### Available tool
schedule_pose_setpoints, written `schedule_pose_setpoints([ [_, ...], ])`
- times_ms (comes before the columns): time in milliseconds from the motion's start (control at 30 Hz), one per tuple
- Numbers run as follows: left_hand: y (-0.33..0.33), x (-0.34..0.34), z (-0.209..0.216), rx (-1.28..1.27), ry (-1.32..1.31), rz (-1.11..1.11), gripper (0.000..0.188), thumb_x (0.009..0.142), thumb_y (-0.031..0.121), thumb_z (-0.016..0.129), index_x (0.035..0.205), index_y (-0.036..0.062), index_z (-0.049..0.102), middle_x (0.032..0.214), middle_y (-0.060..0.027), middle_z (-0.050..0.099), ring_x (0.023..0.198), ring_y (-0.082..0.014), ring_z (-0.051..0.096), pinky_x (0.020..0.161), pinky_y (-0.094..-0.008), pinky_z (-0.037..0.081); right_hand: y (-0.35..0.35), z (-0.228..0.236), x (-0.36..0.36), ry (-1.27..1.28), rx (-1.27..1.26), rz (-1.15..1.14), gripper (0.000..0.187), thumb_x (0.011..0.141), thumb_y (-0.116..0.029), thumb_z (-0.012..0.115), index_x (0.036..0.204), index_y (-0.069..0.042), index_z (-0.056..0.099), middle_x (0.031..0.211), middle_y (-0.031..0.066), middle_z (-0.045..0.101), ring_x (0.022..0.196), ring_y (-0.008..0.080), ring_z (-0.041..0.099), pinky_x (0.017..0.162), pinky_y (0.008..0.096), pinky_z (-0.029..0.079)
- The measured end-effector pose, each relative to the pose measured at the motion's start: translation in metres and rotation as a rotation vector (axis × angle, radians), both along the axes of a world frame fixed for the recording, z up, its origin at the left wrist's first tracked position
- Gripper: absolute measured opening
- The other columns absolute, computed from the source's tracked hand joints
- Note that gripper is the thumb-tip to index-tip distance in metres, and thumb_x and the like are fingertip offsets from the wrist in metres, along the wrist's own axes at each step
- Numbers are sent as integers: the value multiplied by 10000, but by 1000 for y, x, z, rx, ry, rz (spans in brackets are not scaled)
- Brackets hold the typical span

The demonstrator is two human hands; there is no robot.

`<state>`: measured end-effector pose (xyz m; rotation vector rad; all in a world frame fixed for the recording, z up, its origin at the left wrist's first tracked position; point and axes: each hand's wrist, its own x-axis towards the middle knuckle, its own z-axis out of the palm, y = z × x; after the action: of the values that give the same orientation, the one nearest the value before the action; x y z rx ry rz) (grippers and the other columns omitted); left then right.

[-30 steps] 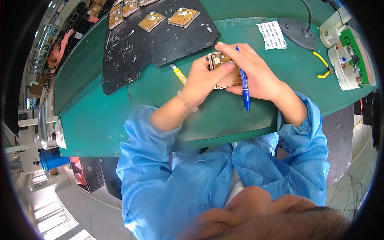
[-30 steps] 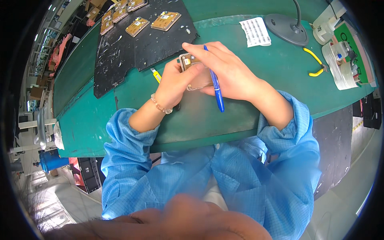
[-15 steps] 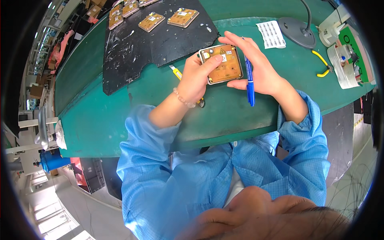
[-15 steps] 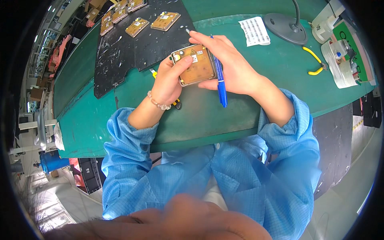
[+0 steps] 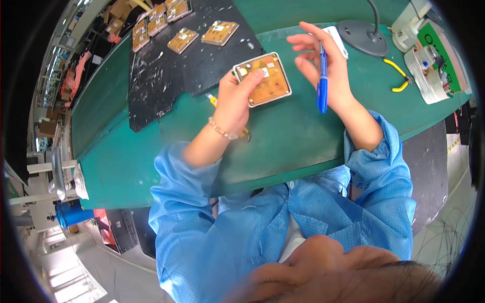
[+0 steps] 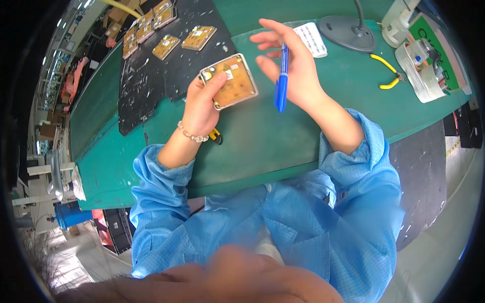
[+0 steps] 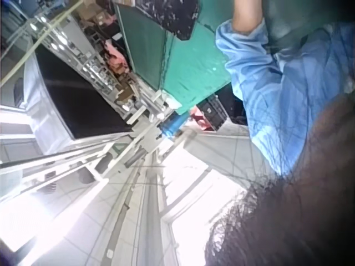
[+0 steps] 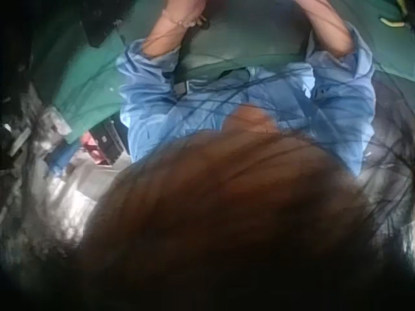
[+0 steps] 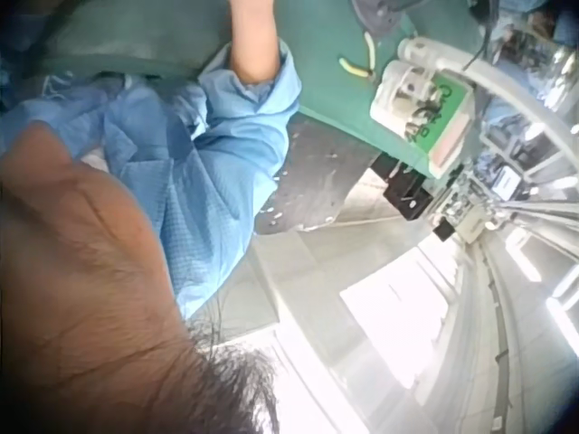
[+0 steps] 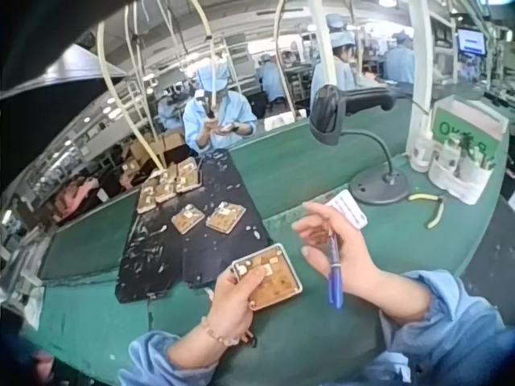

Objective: Inspecting electronic modules on a production line, marking them with a pen, and organizing them in a storage bin.

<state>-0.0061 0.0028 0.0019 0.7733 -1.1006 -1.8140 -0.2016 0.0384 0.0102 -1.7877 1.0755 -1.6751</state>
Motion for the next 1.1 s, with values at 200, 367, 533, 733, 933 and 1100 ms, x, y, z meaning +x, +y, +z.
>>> schedule_pose_setpoints([
  [200, -61, -60, 48, -97, 26, -20, 244, 848, 125, 632, 1063, 11, 613, 959, -70, 672, 839, -175, 675, 693, -312, 557, -13, -19, -16, -384, 356, 24, 521, 776, 122, 510, 1268, -48, 498, 1010, 63, 593, 853, 100, 512, 779, 210, 439],
  [367, -132, -119, 54, -136, -136, -61, 267, 864, 178, 637, 1090, 43, 590, 997, -85, 670, 860, -186, 663, 649, -309, 530, -14, -19, -8, -481, 533, 241, 517, 761, 115, 507, 1251, -53, 503, 994, 62, 580, 851, 112, 528, 761, 225, 461],
  [533, -152, -152, 57, -92, -108, -125, 241, 852, 198, 642, 1073, 103, 648, 872, -48, 694, 715, -170, 675, 539, -285, 506, -13, -21, -10, -600, 547, 323, 514, 769, 107, 525, 1256, -56, 494, 1026, 82, 567, 898, 134, 549, 781, 249, 471],
  [733, -151, -160, 60, -112, -130, -119, 190, 845, 179, 644, 1010, 87, 653, 856, -51, 688, 705, -174, 672, 518, -282, 499, -13, -22, -10, -635, 581, 363, 486, 805, 65, 566, 1268, -48, 474, 1035, 89, 561, 904, 138, 554, 797, 263, 471],
  [933, -145, -157, 61, -140, -143, -115, 193, 831, 162, 658, 1004, 77, 653, 850, -55, 686, 698, -182, 669, 517, -291, 504, -13, -23, -11, -623, 581, 371, 497, 795, 71, 566, 1269, -46, 472, 1026, 87, 562, 892, 131, 550, 786, 255, 472],
  [1100, -141, -150, 62, -160, -140, -128, 199, 829, 163, 664, 1007, 75, 651, 854, -57, 686, 704, -188, 672, 525, -291, 508, -12, -23, -9, -627, 584, 390, 499, 791, 69, 565, 1268, -50, 475, 1024, 85, 561, 882, 126, 547, 783, 249, 472],
])
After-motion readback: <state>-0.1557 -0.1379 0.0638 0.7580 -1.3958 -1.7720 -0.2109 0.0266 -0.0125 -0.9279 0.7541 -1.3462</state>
